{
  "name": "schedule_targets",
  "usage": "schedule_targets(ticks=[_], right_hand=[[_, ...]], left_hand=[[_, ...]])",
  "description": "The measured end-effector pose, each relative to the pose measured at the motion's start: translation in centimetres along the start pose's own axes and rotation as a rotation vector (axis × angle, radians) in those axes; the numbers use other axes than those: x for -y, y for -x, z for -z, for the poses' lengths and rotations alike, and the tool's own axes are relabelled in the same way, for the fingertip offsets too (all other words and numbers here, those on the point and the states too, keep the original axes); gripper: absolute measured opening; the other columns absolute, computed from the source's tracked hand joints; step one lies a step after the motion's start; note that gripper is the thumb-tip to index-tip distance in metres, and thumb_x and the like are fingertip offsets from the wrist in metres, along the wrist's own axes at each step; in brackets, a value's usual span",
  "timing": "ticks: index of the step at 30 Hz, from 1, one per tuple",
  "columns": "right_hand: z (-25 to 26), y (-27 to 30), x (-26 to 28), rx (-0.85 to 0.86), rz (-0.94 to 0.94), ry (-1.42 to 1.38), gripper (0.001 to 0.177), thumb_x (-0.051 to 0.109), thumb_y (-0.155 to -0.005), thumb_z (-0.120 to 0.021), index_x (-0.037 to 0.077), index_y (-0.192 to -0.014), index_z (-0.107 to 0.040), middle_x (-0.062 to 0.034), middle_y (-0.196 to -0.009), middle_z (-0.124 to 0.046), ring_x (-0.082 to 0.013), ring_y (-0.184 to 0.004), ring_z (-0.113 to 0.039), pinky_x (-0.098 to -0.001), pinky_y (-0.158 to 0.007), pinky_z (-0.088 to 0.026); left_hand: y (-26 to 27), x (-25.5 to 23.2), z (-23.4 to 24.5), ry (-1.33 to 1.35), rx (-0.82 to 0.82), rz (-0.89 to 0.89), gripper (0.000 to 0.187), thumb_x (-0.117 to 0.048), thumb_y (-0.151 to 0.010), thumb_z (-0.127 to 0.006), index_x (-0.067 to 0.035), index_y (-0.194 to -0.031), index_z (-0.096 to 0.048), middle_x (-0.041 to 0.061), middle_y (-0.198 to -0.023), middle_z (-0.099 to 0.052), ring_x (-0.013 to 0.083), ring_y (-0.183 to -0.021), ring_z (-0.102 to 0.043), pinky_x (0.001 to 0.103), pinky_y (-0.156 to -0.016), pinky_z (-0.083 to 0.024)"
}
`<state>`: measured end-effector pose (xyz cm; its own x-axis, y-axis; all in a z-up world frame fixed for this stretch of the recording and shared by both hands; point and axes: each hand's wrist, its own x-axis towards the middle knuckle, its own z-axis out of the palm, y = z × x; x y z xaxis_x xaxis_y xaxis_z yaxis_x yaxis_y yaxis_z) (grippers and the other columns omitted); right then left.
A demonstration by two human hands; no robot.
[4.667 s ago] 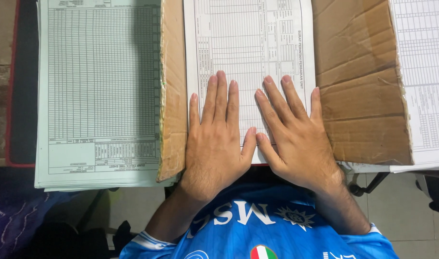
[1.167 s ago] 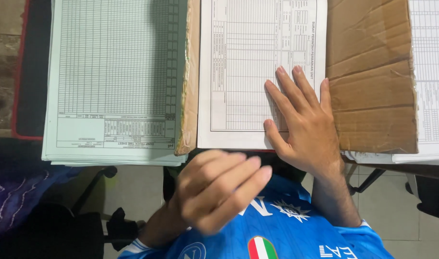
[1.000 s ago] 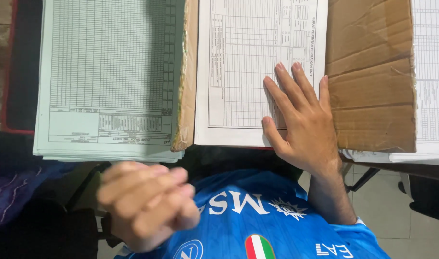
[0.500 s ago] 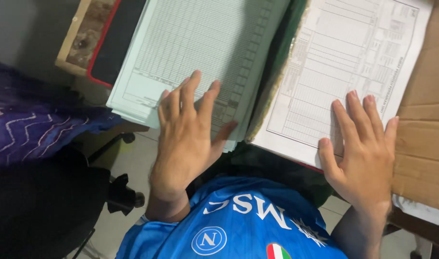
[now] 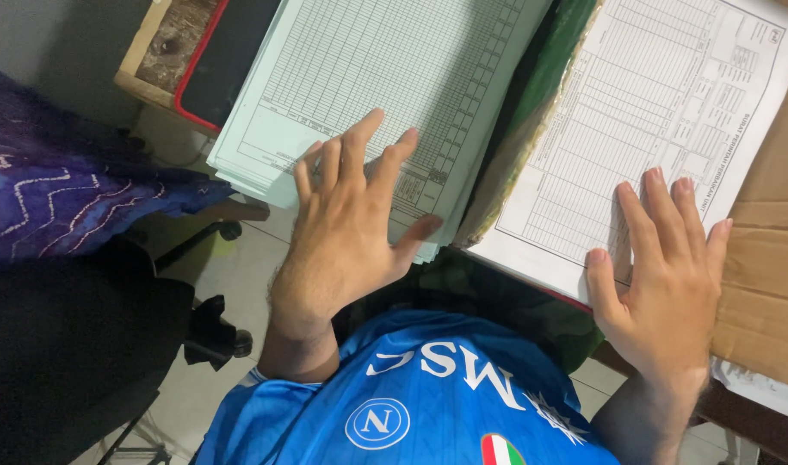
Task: Flipping through and smoothing down a stack of printed forms on a desk
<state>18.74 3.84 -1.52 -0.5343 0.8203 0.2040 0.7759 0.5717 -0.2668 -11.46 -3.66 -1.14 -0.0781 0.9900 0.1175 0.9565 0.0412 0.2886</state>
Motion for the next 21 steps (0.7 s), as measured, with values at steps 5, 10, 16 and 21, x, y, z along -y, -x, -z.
schedule_targets(ticks=[5,10,16,21], right_hand=[[0.1,-0.1,0.2,0.006,-0.001,-0.006,0.058,0.024,-0.102,-0.050,-0.001,-0.155,-0.054,-0.0251,-0.166,-0.044,-0.0452,-0.156,-0.031,-0.0779,-0.118,-0.018],[0.2,-0.1,0.1,0.010,-0.002,-0.009,0.059,0.026,-0.103,-0.049,-0.002,-0.155,-0.053,-0.0251,-0.166,-0.043,-0.0448,-0.156,-0.030,-0.0780,-0.118,-0.018],[0.1,-0.1,-0.2,0.019,0.022,0.018,0.068,0.039,-0.102,-0.053,0.002,-0.159,-0.049,-0.0228,-0.168,-0.040,-0.0429,-0.157,-0.028,-0.0802,-0.116,-0.019],[0.0,-0.1,-0.5,0.037,0.052,0.052,0.074,0.051,-0.101,-0.048,0.007,-0.161,-0.046,-0.0210,-0.170,-0.036,-0.0427,-0.158,-0.025,-0.0826,-0.114,-0.020]], left_hand=[[-0.4,0.0,-0.1,-0.003,0.079,0.027,0.079,-0.070,-0.098,-0.049,-0.016,-0.156,-0.040,0.019,-0.160,-0.027,0.0420,-0.141,-0.036,0.071,-0.105,-0.032],[-0.3,0.1,0.3,0.005,0.110,0.029,0.076,-0.068,-0.101,-0.045,-0.017,-0.157,-0.039,0.020,-0.161,-0.028,0.0405,-0.144,-0.034,0.070,-0.108,-0.029],[-0.4,0.5,0.9,0.079,0.022,-0.059,0.087,-0.073,-0.091,-0.065,-0.010,-0.148,-0.046,0.020,-0.154,-0.035,0.0391,-0.143,-0.039,0.063,-0.111,-0.038],[-0.5,0.7,0.4,0.093,0.088,-0.081,0.089,-0.070,-0.097,-0.053,-0.006,-0.157,-0.039,0.017,-0.169,-0.015,0.0319,-0.158,-0.013,0.067,-0.124,-0.008]])
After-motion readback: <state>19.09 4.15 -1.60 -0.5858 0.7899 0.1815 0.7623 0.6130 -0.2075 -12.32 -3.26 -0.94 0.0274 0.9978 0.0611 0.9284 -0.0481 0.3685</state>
